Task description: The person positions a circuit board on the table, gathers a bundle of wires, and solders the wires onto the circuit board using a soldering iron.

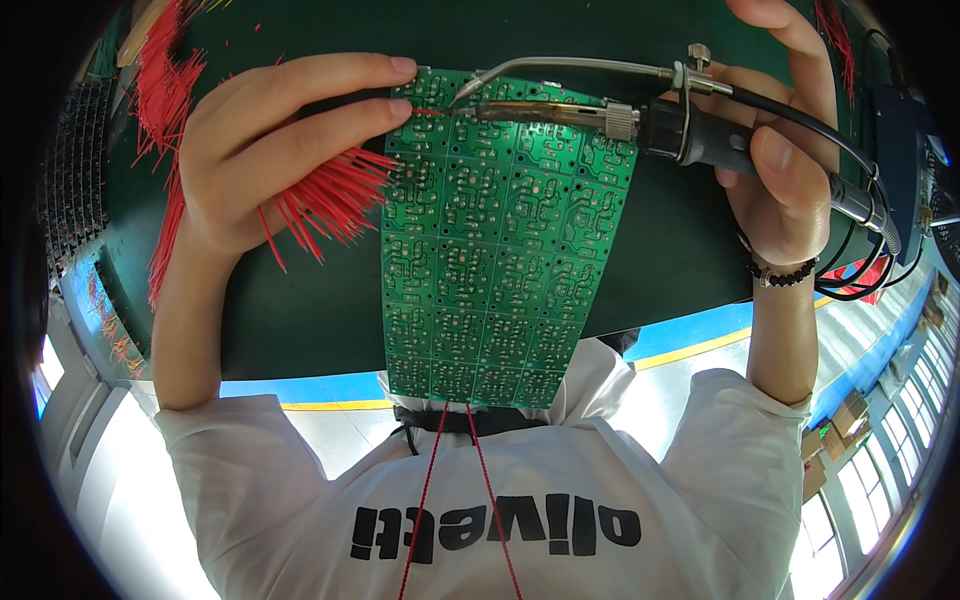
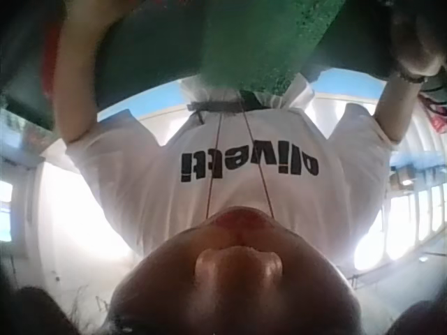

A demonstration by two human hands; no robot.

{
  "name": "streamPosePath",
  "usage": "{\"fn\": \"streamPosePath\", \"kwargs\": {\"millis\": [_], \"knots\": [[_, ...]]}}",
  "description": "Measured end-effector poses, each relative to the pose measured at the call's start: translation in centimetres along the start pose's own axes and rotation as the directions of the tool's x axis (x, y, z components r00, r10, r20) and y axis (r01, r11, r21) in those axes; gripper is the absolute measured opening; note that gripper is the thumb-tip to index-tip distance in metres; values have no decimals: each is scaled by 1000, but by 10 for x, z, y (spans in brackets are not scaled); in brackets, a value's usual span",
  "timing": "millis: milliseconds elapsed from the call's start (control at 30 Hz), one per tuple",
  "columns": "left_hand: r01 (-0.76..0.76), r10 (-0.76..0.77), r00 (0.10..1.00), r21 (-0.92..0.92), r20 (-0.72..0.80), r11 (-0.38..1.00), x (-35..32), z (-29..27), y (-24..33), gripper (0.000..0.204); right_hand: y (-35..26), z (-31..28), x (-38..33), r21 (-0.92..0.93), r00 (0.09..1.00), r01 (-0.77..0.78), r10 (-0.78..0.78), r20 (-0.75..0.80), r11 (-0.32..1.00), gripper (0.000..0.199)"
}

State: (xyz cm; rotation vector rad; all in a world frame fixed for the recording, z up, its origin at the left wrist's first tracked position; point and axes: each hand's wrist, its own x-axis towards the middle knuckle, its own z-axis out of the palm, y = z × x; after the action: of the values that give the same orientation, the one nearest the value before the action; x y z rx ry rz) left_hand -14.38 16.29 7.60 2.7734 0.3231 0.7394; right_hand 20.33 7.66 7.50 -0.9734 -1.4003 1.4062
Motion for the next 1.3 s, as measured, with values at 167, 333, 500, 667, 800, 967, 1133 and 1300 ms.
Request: {"fn": "streamPosePath", "kwargs": {"millis": [167, 333, 500, 667, 800, 967, 1133, 1300], "knots": [[-3, 3, 1000, -13, -5, 1000, 0, 0, -1, 30, 0, 1, 0, 27, 1000, 0, 1, -4, 1000, 77], [4, -4, 1000, 11, 8, 1000, 0, 0, 0, 30, 1, 1, 1, 61, 999, 19, -21, 31, 998, 78], [3, -2, 1000, 7, -8, 1000, 0, 1, 0, 29, 0, 0, 1, 66, 1000, 4, -5, 23, 998, 78], [0, 0, 1000, 6, -14, 1000, 0, 0, 0, 29, -1, 1, 1, 56, 1000, -4, 3, 8, 998, 78], [1, -1, 1000, 3, -12, 1000, 1, 0, 0, 28, 0, -1, 1, 61, 1000, -8, 7, 13, 998, 78], [-1, 1, 1000, 4, -18, 1000, 1, 1, 0, 28, -1, 0, 0, 35, 1000, -12, 11, 1, 999, 78], [-5, 5, 1000, -6, -28, 1000, 0, 1, 0, 27, -1, -1, 1, 38, 998, 0, -3, 64, 999, 78], [3, -3, 1000, -1, -21, 1000, -1, 3, 0, 26, 1, 9, 2, 31, 1000, 5, -4, -28, 999, 78]]}}
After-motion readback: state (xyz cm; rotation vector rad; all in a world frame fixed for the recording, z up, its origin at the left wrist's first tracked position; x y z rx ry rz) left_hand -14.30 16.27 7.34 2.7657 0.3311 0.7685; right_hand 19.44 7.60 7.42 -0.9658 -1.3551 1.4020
